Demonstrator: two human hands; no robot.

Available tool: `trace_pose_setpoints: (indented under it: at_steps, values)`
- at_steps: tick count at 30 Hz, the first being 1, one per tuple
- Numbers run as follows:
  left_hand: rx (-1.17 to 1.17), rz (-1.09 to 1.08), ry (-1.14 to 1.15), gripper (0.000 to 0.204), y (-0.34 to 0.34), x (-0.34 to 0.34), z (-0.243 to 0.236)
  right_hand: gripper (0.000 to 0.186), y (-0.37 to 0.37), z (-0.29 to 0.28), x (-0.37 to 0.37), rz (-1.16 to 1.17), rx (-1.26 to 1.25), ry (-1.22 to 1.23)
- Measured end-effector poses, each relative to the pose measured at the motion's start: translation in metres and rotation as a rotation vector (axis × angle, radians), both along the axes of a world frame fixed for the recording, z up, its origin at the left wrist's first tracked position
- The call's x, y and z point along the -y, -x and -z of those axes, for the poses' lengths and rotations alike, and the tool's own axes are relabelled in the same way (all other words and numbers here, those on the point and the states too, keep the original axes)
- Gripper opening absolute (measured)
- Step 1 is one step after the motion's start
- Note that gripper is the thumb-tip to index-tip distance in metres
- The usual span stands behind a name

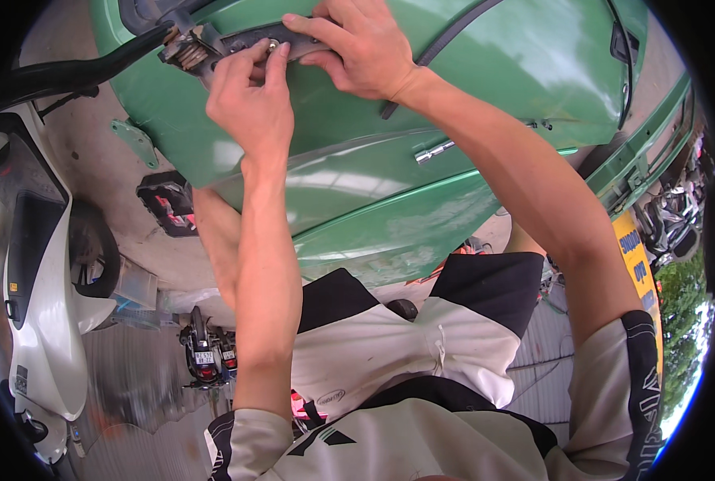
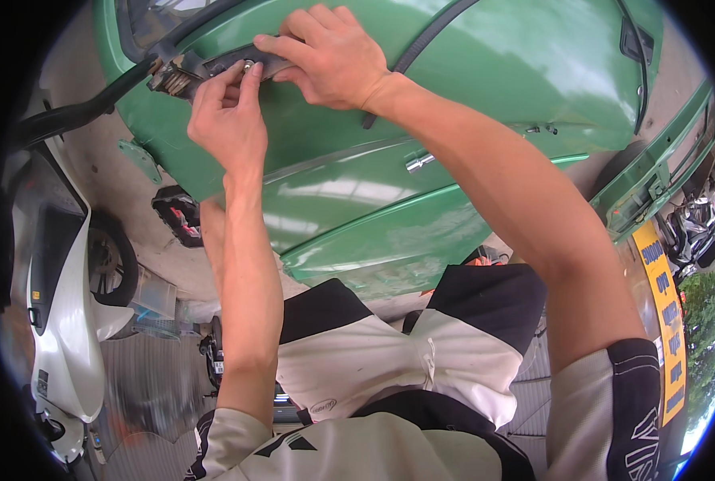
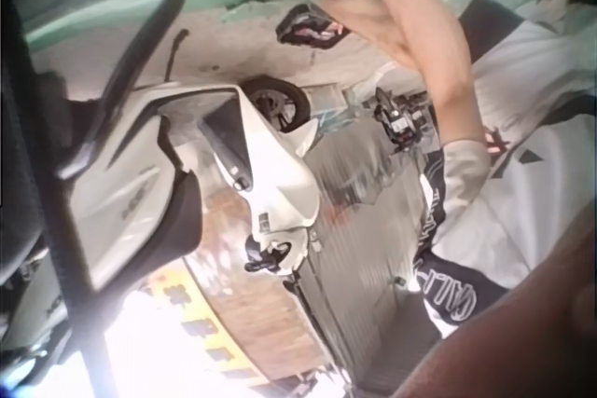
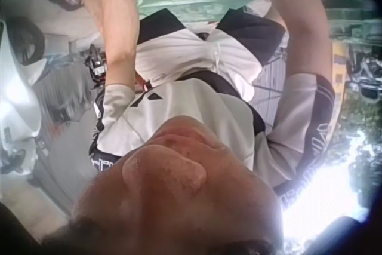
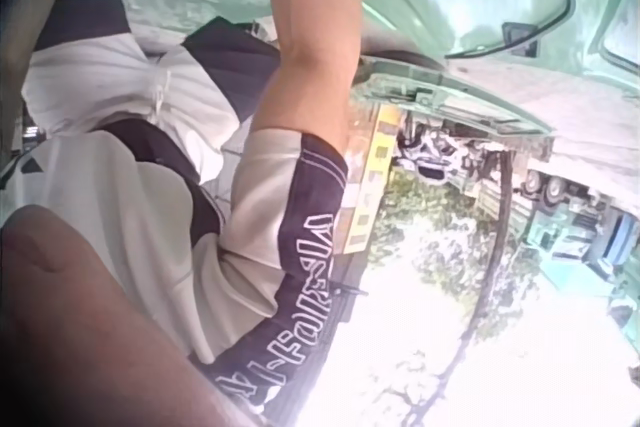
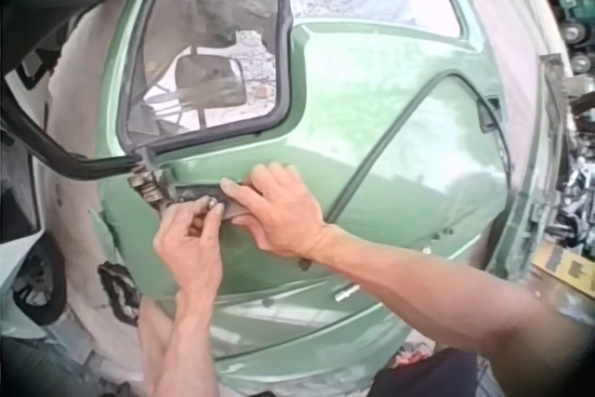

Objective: The person attaches a side mirror to a green vehicle panel using a power drill and hand tools. They align the mirror bracket with the pre-drilled holes, insert screws, and tighten them.

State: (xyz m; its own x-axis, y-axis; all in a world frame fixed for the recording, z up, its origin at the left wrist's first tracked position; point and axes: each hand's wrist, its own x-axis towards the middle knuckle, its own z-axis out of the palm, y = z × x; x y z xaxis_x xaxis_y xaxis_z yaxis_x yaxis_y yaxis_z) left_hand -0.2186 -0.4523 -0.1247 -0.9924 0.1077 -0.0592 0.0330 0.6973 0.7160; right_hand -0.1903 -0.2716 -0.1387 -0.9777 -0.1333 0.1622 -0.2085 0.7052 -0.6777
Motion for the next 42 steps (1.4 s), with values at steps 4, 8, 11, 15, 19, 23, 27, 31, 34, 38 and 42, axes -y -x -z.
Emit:
trace_pose_setpoints:
  at_steps: [4,8,11,15,19,23,27,31,34,38,42]
  values:
    - [-0.049,-0.021,-0.048,0.019,-0.005,0.001,0.016,0.055,-0.001,-0.001,0.002,0.019,0.011,0.004]
    - [-0.222,0.043,0.003,0.02,-0.004,0.006,0.03,0.055,-0.007,0.011,0.004,0.078,0.006,-0.065]
    - [-0.214,0.062,0.008,0.022,-0.006,0.014,0.029,0.054,-0.006,0.01,0.008,0.055,-0.009,-0.093]
    - [-0.168,0.109,-0.019,0.025,-0.005,0.016,0.025,0.054,-0.006,0.013,0.005,0.051,0.006,-0.081]
    - [-0.133,0.049,-0.006,0.027,-0.008,0.009,0.024,0.055,-0.008,0.013,0.004,0.052,0.01,-0.094]
    - [-0.307,0.021,-0.028,0.028,-0.011,0.002,0.037,0.054,-0.01,0.012,0.001,0.057,0.007,-0.106]
    - [-0.218,-0.049,0.001,0.032,-0.012,-0.006,0.028,0.05,-0.011,0.012,0.002,0.046,0.045,-0.14]
    - [-0.085,-0.219,-0.221,0.03,-0.015,-0.009,0.028,0.048,-0.007,0.013,0.011,0.057,0.054,-0.137]
    - [-0.102,-0.238,-0.308,0.027,-0.016,-0.008,0.031,0.055,-0.007,0.014,0.012,0.07,-0.001,-0.065]
    - [-0.023,-0.126,-0.209,0.03,-0.015,-0.005,0.03,0.053,-0.008,0.015,0.006,0.043,0.05,-0.118]
    - [-0.069,-0.15,-0.243,0.044,-0.015,-0.007,0.031,0.052,-0.011,0.012,0.003,0.054,0.057,-0.123]
